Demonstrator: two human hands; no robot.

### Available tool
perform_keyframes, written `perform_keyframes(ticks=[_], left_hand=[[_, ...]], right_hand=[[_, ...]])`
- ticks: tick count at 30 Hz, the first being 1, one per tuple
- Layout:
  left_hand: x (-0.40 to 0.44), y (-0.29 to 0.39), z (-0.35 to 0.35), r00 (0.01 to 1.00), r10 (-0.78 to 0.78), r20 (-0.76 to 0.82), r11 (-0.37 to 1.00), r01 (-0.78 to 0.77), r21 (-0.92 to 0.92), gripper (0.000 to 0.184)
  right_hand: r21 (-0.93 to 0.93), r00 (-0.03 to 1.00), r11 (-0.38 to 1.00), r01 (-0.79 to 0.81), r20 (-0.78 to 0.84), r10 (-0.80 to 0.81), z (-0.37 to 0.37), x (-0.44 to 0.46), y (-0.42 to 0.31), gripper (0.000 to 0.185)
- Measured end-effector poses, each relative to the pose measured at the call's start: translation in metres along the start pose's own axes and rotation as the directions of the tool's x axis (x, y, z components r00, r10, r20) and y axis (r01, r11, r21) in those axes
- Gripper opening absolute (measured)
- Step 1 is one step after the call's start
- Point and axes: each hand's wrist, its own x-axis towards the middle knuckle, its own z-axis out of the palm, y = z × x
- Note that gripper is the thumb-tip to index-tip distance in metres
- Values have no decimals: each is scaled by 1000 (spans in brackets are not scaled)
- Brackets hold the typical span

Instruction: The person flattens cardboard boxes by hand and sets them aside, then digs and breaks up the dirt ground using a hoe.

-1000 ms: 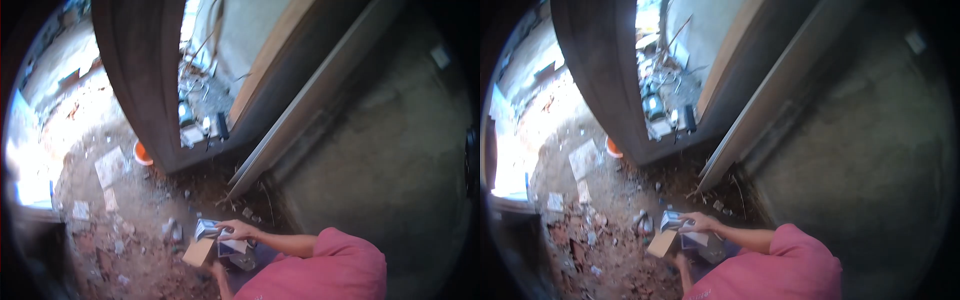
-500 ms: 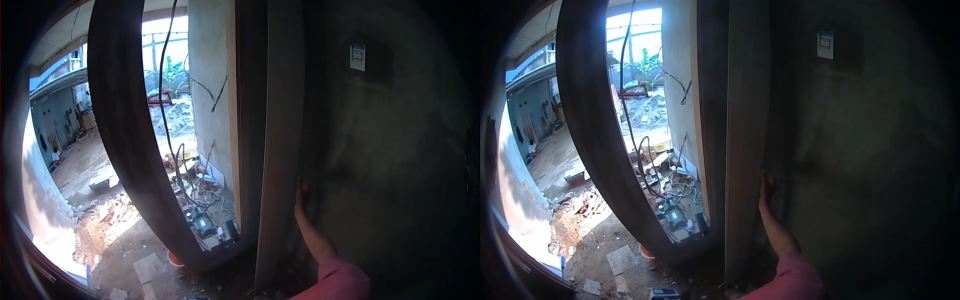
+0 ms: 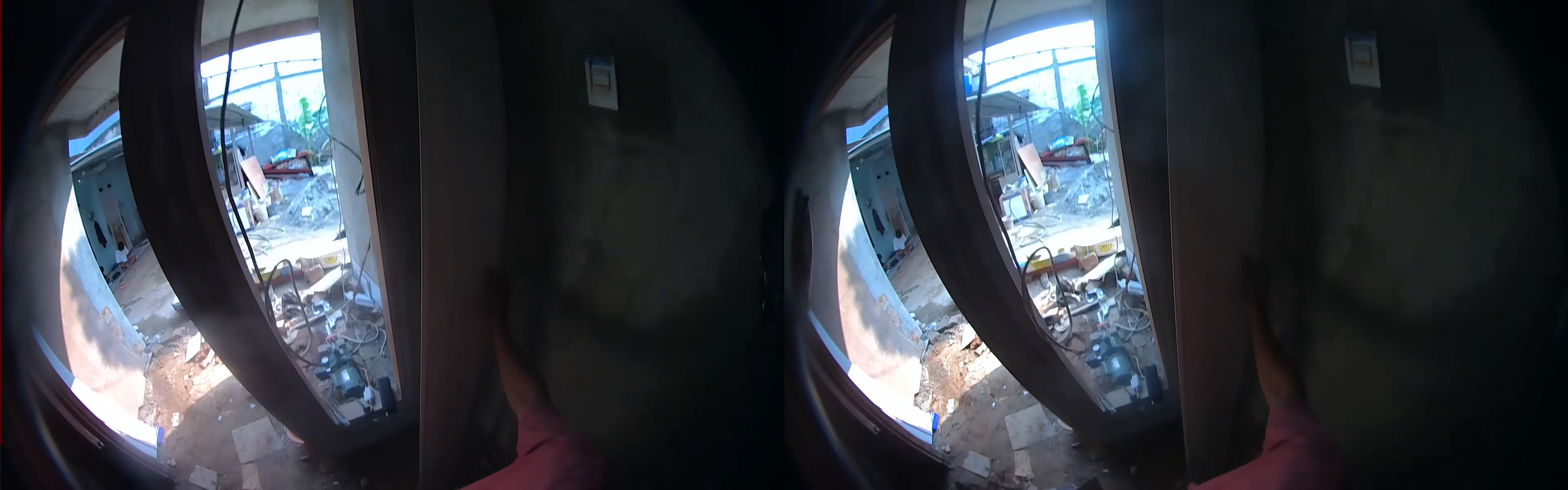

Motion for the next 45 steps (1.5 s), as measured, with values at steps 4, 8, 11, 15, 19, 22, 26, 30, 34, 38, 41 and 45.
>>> perform_keyframes(ticks=[4,8,11,15,19,22,26,30,34,38,41,45], left_hand=[[-24,-16,-103,995,13,-96,996,-22,-90,26],[-70,-13,-186,975,-6,-222,989,-27,-145,25],[-90,-2,-195,958,-11,-287,994,-20,-105,23],[-119,14,-173,917,18,-399,992,-67,-110,23],[-122,15,-194,929,86,-360,989,-124,-84,24],[-131,13,-188,885,57,-462,986,-123,-114,25],[-146,6,-190,875,67,-479,985,-135,-107,28],[-163,-2,-185,859,13,-512,968,-139,-208,25],[-145,-19,-201,815,-25,-579,973,-114,-201,28],[-156,-18,-195,819,-6,-574,966,-145,-216,26],[-150,-25,-199,848,24,-530,966,-156,-206,28],[-155,-23,-194,854,39,-519,961,-175,-215,26]], right_hand=[[83,998,994,68,5,-68,-25,-22,-14,68],[303,989,951,-52,147,7,-58,-58,-52,71],[382,972,910,-161,220,79,-65,-69,-82,74],[433,958,864,-255,235,165,-50,-63,-80,73],[352,990,926,-139,85,116,-42,-63,-70,71],[287,997,955,-76,21,73,-41,-58,-65,71],[330,996,941,-76,-22,88,-53,-62,-82,73],[464,993,883,-69,-51,104,-57,-43,-97,69],[578,990,813,-70,-58,126,-44,-16,-100,66],[648,989,759,-66,-61,138,-33,6,-105,64],[664,987,745,-68,-65,149,-20,10,-98,64],[669,985,740,-66,-76,157,-6,6,-95,64]])
